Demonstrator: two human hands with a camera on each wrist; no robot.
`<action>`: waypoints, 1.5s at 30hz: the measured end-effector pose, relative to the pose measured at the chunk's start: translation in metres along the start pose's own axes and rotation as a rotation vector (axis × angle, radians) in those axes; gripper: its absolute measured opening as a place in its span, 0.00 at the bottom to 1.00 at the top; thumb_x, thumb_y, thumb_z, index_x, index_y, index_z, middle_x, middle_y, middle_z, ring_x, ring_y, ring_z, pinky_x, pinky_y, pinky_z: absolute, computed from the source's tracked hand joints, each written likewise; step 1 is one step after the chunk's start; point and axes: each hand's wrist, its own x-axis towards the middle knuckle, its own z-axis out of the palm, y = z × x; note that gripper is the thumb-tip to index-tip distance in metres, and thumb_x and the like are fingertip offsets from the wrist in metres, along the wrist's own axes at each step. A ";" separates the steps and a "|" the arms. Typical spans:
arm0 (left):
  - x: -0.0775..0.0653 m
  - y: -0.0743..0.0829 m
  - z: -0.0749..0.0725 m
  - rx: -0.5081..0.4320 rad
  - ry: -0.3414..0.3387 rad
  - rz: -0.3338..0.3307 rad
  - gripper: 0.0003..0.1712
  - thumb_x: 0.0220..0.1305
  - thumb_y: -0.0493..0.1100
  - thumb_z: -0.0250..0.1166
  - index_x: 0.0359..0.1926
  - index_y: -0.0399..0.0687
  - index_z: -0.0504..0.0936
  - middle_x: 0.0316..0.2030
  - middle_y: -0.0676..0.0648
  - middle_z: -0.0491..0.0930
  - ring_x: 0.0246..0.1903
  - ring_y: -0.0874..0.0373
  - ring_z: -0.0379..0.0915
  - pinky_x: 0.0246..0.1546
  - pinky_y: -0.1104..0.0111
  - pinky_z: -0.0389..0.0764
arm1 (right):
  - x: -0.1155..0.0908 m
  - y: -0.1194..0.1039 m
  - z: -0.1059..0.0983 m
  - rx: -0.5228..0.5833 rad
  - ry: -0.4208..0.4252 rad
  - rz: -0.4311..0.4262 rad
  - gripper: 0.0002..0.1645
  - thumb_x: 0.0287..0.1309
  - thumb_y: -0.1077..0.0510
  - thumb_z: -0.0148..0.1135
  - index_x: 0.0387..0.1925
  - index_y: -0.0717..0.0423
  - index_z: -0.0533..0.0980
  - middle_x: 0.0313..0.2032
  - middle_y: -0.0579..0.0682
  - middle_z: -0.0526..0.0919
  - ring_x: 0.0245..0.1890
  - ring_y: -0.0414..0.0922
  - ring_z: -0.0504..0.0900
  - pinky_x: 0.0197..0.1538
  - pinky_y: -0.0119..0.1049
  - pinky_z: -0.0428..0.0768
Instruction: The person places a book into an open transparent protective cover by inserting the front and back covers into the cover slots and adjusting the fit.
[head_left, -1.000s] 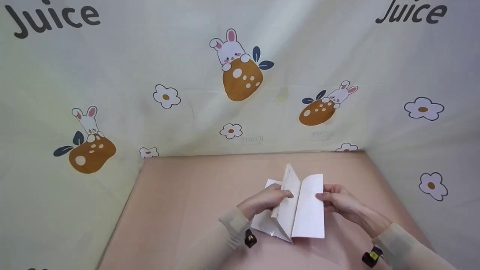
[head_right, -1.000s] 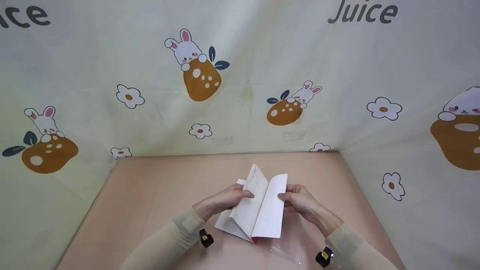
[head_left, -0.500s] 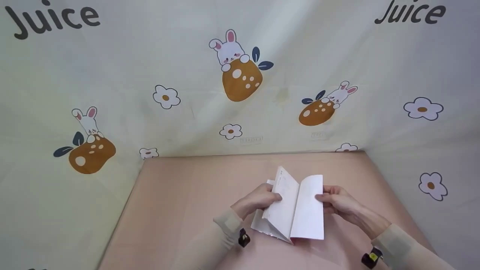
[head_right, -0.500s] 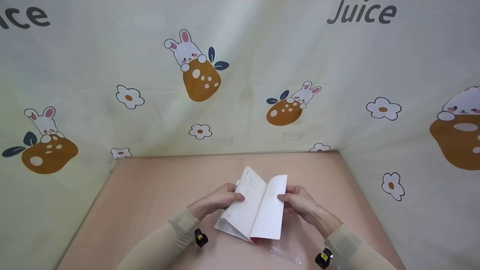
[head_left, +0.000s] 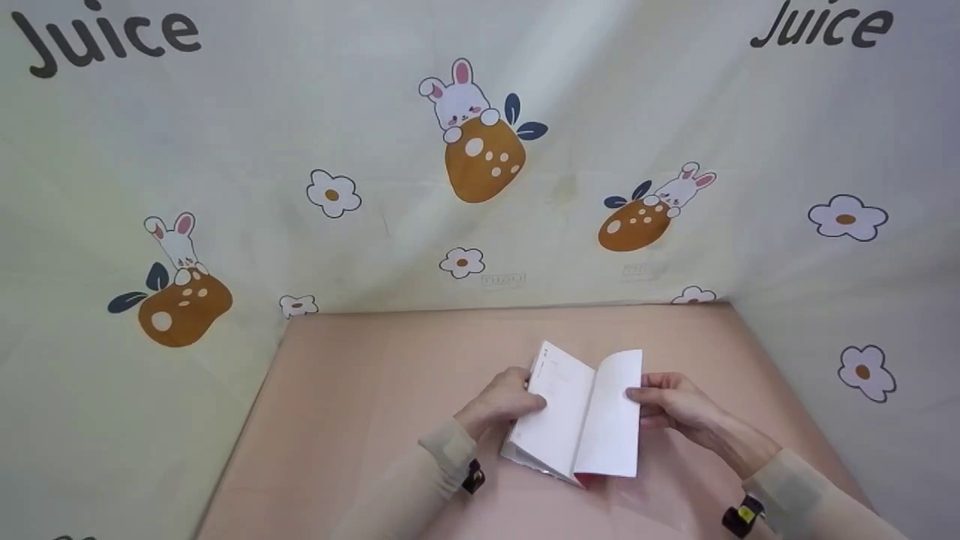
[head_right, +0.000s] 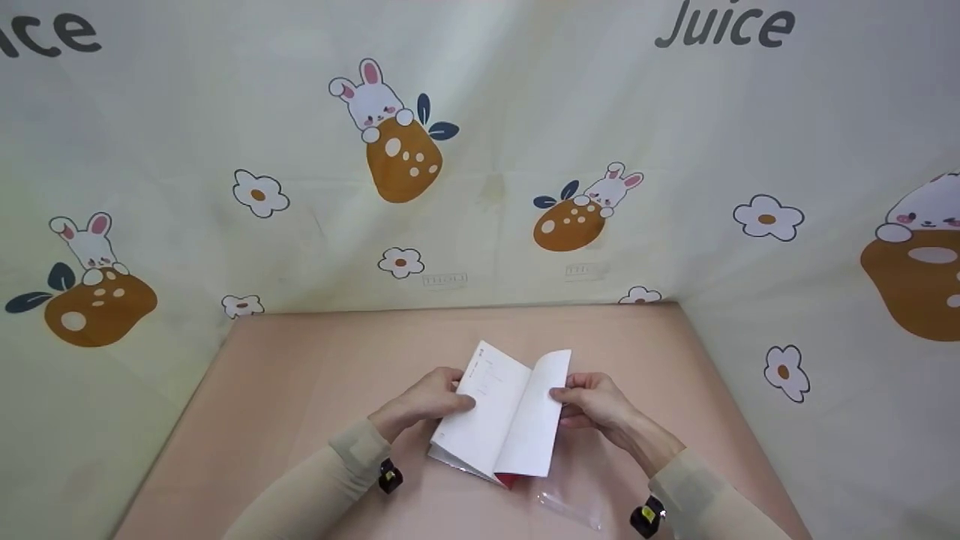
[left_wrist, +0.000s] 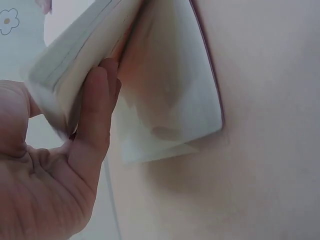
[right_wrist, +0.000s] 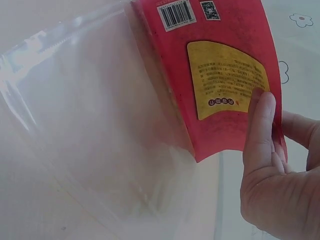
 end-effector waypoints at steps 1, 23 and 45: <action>0.000 -0.001 0.000 0.032 0.010 0.003 0.22 0.61 0.34 0.70 0.58 0.34 0.85 0.42 0.42 0.88 0.38 0.52 0.86 0.43 0.60 0.93 | 0.000 0.000 0.000 -0.002 0.005 0.007 0.10 0.79 0.55 0.69 0.47 0.59 0.85 0.40 0.47 0.97 0.38 0.39 0.96 0.40 0.29 0.92; -0.002 -0.013 0.004 0.404 0.153 -0.011 0.09 0.61 0.38 0.75 0.36 0.45 0.82 0.29 0.50 0.80 0.28 0.55 0.75 0.29 0.67 0.75 | 0.002 0.007 0.003 0.050 -0.014 0.028 0.12 0.81 0.51 0.69 0.40 0.53 0.87 0.35 0.47 0.97 0.30 0.36 0.95 0.37 0.28 0.92; -0.009 0.031 0.038 0.610 0.213 0.298 0.31 0.76 0.64 0.67 0.58 0.41 0.89 0.49 0.42 0.93 0.49 0.48 0.88 0.49 0.58 0.89 | 0.004 0.003 0.011 0.078 -0.050 0.031 0.17 0.84 0.47 0.64 0.49 0.55 0.89 0.31 0.45 0.95 0.29 0.35 0.94 0.38 0.30 0.92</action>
